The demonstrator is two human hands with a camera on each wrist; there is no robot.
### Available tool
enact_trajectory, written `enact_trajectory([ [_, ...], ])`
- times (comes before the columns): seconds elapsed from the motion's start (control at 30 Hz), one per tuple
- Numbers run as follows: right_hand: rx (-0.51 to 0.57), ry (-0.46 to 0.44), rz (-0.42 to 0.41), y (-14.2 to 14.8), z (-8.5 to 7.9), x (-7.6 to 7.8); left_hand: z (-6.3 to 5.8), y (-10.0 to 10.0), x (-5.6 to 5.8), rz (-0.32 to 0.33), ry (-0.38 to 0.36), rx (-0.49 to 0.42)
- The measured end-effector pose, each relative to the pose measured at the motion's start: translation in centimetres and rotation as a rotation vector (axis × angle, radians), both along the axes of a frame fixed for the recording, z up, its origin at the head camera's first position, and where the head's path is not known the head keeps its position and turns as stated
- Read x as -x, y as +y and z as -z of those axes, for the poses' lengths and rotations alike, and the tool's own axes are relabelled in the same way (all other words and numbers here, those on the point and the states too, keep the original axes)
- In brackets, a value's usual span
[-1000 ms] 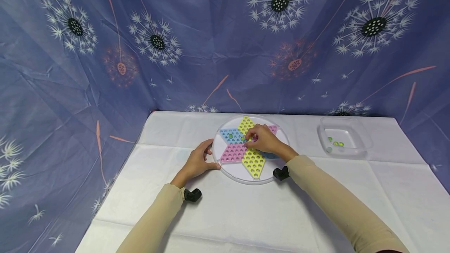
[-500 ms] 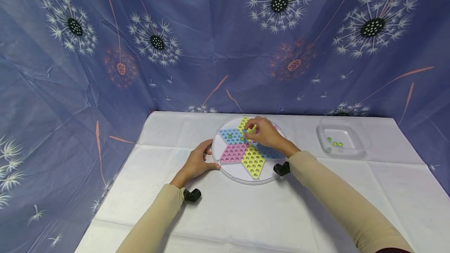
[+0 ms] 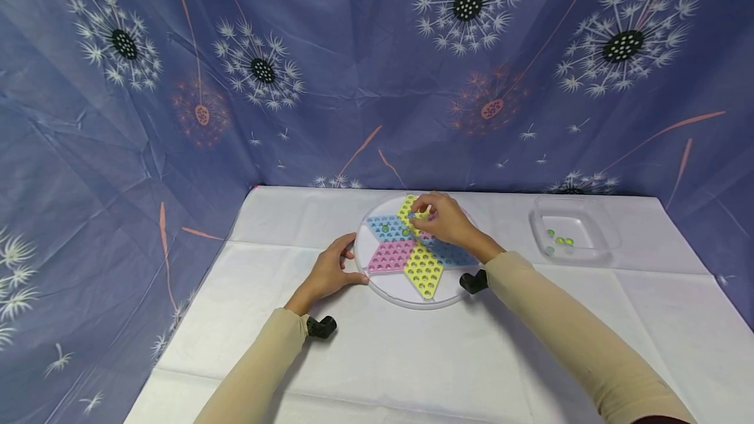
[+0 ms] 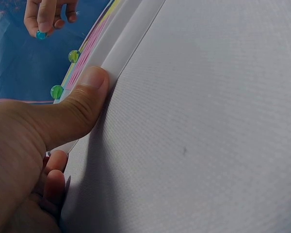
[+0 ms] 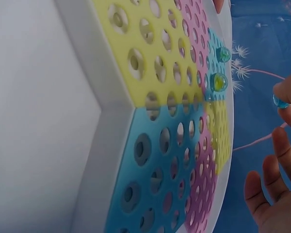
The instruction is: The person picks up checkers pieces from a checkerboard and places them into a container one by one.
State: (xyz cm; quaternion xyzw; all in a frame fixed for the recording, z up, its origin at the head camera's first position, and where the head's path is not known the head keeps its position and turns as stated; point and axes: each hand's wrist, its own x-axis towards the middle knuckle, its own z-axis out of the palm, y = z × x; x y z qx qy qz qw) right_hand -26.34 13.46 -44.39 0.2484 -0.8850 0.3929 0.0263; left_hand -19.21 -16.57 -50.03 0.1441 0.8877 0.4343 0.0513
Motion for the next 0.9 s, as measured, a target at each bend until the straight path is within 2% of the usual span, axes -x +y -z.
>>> enact_trajectory([
  [0.57, -0.019, -0.027, 0.071, 2.9, -0.4, 0.0, 0.0, 0.0, 0.0, -0.002, 0.003, 0.002],
  [0.9, -0.038, 0.052, 0.091, 6.2, -0.9, -0.3, 0.0, 0.1, -0.1, -0.010, 0.004, 0.005],
])
